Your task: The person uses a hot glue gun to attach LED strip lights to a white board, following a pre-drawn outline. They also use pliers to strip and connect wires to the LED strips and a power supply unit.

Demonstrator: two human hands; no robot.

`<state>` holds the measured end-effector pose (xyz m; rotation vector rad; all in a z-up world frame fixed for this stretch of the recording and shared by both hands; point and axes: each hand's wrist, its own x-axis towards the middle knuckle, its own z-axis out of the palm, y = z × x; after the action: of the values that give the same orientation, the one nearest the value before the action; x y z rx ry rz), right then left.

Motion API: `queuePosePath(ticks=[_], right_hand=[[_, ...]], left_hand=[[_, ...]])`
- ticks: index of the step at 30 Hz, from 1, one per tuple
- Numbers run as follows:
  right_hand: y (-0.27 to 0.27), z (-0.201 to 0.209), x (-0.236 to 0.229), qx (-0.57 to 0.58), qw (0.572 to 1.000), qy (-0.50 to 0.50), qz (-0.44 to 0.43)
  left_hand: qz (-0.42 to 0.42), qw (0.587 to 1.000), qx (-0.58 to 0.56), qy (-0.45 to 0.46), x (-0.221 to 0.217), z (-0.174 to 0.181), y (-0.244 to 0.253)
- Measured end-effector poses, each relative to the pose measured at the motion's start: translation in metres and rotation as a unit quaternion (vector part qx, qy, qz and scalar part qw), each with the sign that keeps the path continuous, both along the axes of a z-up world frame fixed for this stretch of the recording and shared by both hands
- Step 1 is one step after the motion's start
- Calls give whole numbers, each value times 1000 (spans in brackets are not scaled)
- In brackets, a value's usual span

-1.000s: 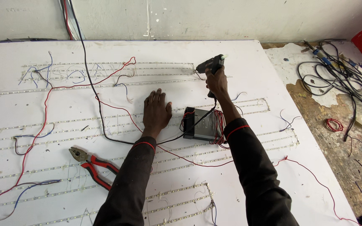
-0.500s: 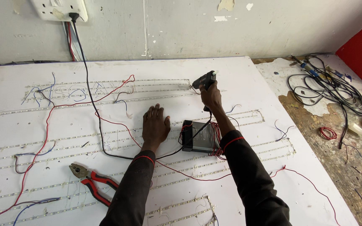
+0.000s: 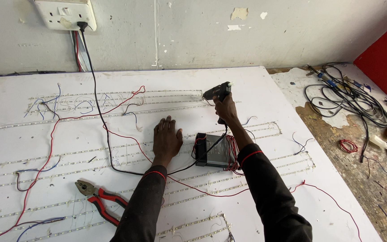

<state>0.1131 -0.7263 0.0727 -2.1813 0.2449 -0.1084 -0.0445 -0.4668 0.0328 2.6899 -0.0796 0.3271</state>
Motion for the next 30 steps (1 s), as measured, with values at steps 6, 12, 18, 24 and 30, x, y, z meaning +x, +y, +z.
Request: queuePosePath(ticks=[6, 12, 18, 24, 30], right_hand=[[-2, 9, -10, -21, 1000, -3, -3], [6, 9, -13, -28, 1000, -1, 2], [-9, -18, 20, -77, 997, 8, 0], [-10, -7, 6, -91, 996, 7, -4], [-3, -3, -1, -42, 999, -9, 3]], left_hand=[[-4, 1000, -13, -7, 0, -2, 1], [-2, 1000, -7, 9, -3, 6, -1], [-5, 1000, -10, 9, 0, 2, 0], [-6, 1000, 2, 4, -1, 2, 0], [-7, 1000, 0, 6, -1, 2, 1]])
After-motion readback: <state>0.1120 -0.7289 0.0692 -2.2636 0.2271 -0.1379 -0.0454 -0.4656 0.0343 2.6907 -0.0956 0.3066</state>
